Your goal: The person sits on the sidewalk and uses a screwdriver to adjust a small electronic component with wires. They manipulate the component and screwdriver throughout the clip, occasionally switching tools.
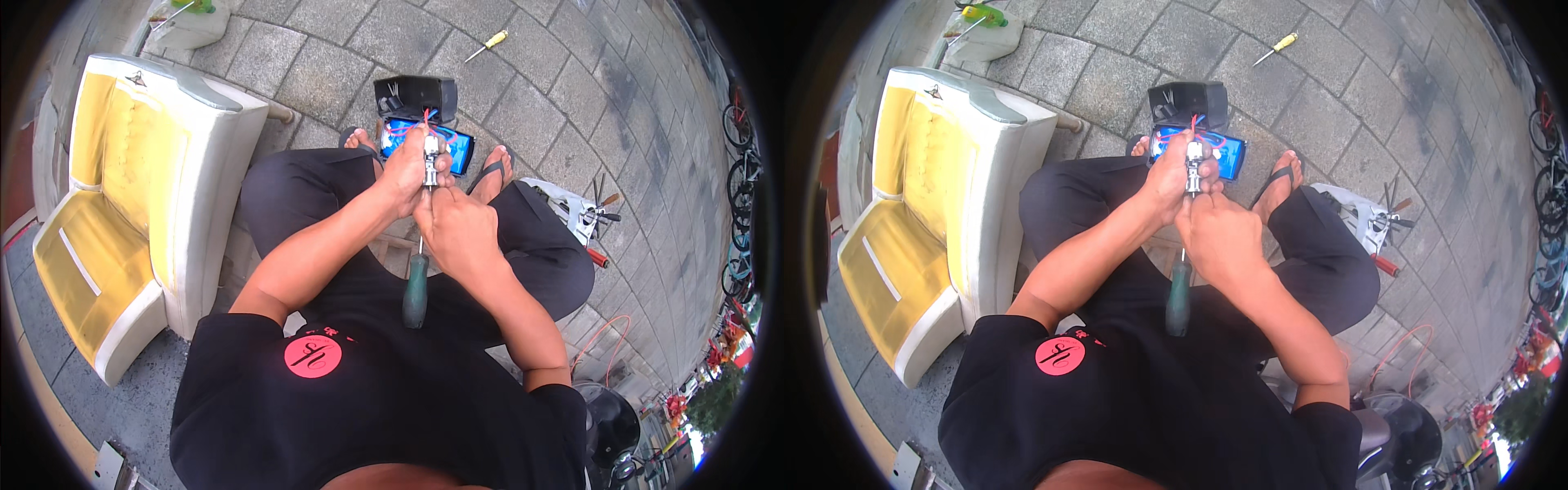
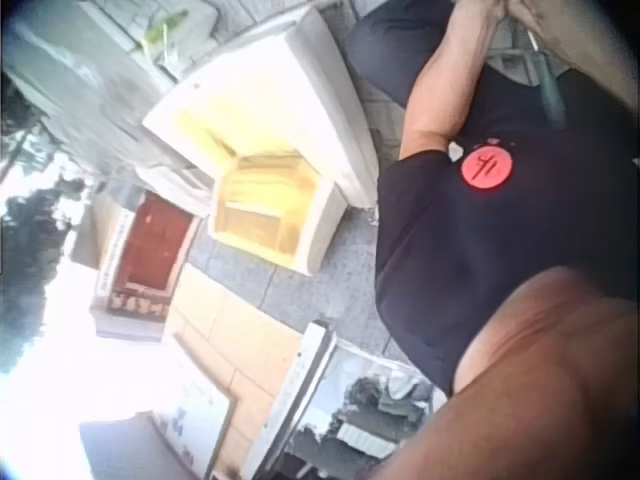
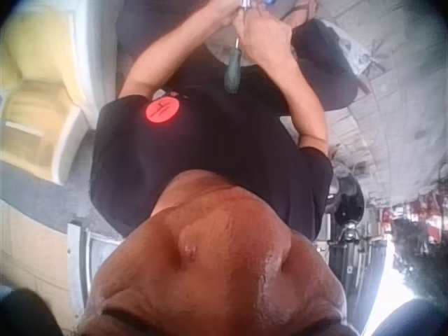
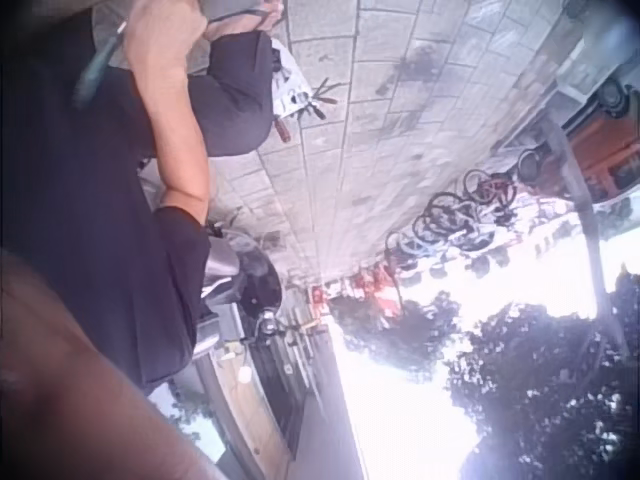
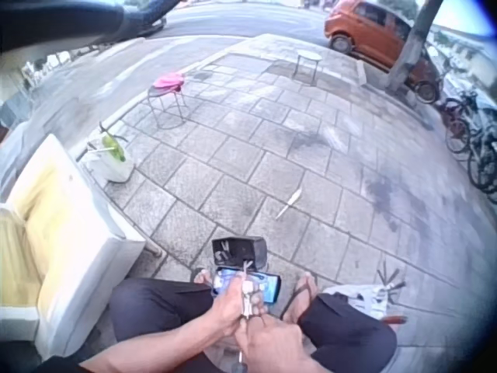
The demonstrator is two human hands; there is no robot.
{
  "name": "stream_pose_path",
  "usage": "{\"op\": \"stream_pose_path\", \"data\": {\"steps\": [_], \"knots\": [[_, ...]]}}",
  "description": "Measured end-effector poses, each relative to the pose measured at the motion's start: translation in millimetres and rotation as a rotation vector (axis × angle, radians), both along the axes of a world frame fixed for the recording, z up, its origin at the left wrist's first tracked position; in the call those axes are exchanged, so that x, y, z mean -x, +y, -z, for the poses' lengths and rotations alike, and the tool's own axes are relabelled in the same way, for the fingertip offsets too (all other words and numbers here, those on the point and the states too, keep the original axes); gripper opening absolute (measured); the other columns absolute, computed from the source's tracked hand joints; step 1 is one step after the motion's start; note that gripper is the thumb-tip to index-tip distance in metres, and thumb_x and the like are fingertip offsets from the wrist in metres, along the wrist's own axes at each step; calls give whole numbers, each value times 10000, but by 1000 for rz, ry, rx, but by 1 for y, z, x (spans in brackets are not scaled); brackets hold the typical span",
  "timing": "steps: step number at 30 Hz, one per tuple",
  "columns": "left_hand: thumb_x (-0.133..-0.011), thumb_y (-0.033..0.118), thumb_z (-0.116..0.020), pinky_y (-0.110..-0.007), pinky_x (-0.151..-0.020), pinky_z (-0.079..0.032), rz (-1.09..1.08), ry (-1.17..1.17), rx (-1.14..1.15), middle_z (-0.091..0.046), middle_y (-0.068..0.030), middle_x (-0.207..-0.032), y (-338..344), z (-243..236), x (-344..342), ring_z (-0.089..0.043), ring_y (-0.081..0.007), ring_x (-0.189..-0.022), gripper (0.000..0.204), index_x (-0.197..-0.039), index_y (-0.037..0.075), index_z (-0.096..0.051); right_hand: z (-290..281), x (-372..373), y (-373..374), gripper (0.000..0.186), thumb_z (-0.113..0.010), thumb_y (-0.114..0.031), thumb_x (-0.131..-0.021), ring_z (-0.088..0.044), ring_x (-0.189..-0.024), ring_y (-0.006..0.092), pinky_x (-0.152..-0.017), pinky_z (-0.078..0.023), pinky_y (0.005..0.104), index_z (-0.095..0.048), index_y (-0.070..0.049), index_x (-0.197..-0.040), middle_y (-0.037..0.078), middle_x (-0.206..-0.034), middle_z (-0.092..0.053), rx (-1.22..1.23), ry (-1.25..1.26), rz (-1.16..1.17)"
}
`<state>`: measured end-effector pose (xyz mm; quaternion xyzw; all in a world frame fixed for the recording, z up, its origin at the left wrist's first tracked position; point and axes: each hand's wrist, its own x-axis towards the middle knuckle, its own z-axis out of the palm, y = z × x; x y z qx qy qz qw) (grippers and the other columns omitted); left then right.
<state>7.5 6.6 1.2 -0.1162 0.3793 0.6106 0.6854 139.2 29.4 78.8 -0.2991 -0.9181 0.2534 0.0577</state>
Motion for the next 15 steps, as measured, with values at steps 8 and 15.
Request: {"op": "stream_pose_path", "data": {"steps": [8,15], "knots": [[-1109,475,-339,-391,-701,-510,-26,-15,24,-493,-20,-663,-13,1,8,-487,-184,-570,455,-910,113,-530,18,-5,-13,439,-701,-392,-971,-704,-688,236,-657,-532,405,-719,36,-875,193,-711,-691,755,89,437],[-1089,455,-379,-397,-698,-484,-2,-82,3,-494,-28,-657,-8,4,2,-486,-200,-575,423,-882,119,-530,34,-15,-18,415,-738,-400,-949,-697,-732,148,-703,-549,329,-771,13,-973,126,-794,-744,831,213,451]]}}
